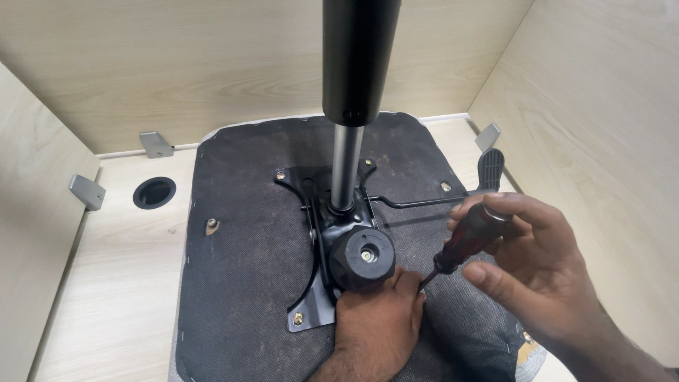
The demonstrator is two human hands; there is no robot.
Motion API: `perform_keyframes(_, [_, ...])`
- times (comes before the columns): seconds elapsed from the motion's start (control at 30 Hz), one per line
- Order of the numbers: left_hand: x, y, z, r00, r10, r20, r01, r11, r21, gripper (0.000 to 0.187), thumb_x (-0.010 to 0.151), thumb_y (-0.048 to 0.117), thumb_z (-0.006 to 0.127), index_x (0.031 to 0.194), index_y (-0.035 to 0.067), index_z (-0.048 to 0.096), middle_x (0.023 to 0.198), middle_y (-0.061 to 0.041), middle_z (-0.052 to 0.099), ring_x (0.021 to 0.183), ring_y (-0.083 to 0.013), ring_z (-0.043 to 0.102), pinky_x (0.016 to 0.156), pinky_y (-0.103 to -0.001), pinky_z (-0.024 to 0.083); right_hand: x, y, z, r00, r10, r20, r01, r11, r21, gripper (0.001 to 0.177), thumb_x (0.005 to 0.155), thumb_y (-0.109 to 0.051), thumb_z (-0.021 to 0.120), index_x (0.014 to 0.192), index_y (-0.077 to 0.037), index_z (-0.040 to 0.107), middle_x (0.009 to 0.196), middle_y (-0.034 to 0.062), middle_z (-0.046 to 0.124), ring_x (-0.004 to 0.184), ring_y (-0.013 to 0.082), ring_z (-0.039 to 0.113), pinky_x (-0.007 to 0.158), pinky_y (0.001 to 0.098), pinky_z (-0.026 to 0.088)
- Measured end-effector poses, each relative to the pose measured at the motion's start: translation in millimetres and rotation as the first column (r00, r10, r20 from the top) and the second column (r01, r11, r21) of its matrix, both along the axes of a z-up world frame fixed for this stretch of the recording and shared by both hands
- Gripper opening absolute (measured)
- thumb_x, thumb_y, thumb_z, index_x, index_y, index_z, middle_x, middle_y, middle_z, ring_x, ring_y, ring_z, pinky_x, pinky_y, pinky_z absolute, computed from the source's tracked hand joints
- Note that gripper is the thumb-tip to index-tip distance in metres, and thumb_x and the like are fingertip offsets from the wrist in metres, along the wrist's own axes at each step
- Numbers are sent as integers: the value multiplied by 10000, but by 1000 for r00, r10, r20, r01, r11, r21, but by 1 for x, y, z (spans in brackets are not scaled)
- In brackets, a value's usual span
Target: The person uses a screwdriver to tighten screws on the underside of a chair base, securing the metal bracket to the wooden floor. The person works on multiple screws in sequence.
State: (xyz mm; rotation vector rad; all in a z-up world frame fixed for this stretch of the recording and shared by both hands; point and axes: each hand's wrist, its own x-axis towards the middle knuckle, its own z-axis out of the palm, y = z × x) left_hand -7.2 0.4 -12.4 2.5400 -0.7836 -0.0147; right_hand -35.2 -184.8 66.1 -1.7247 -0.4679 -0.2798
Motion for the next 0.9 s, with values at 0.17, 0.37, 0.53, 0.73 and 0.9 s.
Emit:
perform_keyframes(0.17, [1,1,2,995,-23,-95,28,998,53,301,1041,325,599,1232,94,628,991,-43,679,824,-156,728,666,-350,643,5,5,-5,992,-23,125,27,999,-26,678,868,82,732,1429,-172,449,1344,129,540,1203,244,647,1005,432,651])
perform_keyframes(0.37, [1,-1,-2,997,-19,-73,25,996,83,298,1042,334,598,1210,90,625,1006,-53,678,863,-160,725,690,-357,642,-4,6,-2,1000,-25,14,23,995,94,545,937,116,573,1423,-112,475,1368,202,590,1291,311,657,1064,500,633])
perform_keyframes(0.53, [0,-1,-4,1000,-3,7,3,1000,-11,274,1001,307,633,1184,103,645,995,-41,694,896,-162,728,705,-374,636,-8,11,1,1000,-20,-21,23,990,141,527,951,105,524,1425,-114,455,1361,206,595,1294,296,633,1093,510,589])
perform_keyframes(0.73, [0,0,-3,999,-14,-38,15,1000,27,280,1030,307,622,1213,96,640,1016,-34,689,879,-165,726,689,-362,640,-3,16,-1,991,-79,111,81,997,-13,669,846,85,730,1402,-153,444,1351,113,487,1239,216,589,1011,415,623])
perform_keyframes(0.9, [0,0,-1,999,-28,-40,31,997,68,283,1056,314,594,1220,87,635,997,-39,686,845,-153,722,673,-350,637,-7,15,-1,993,-72,95,72,997,-2,586,880,125,662,1381,-130,493,1347,140,533,1295,256,614,995,414,652])
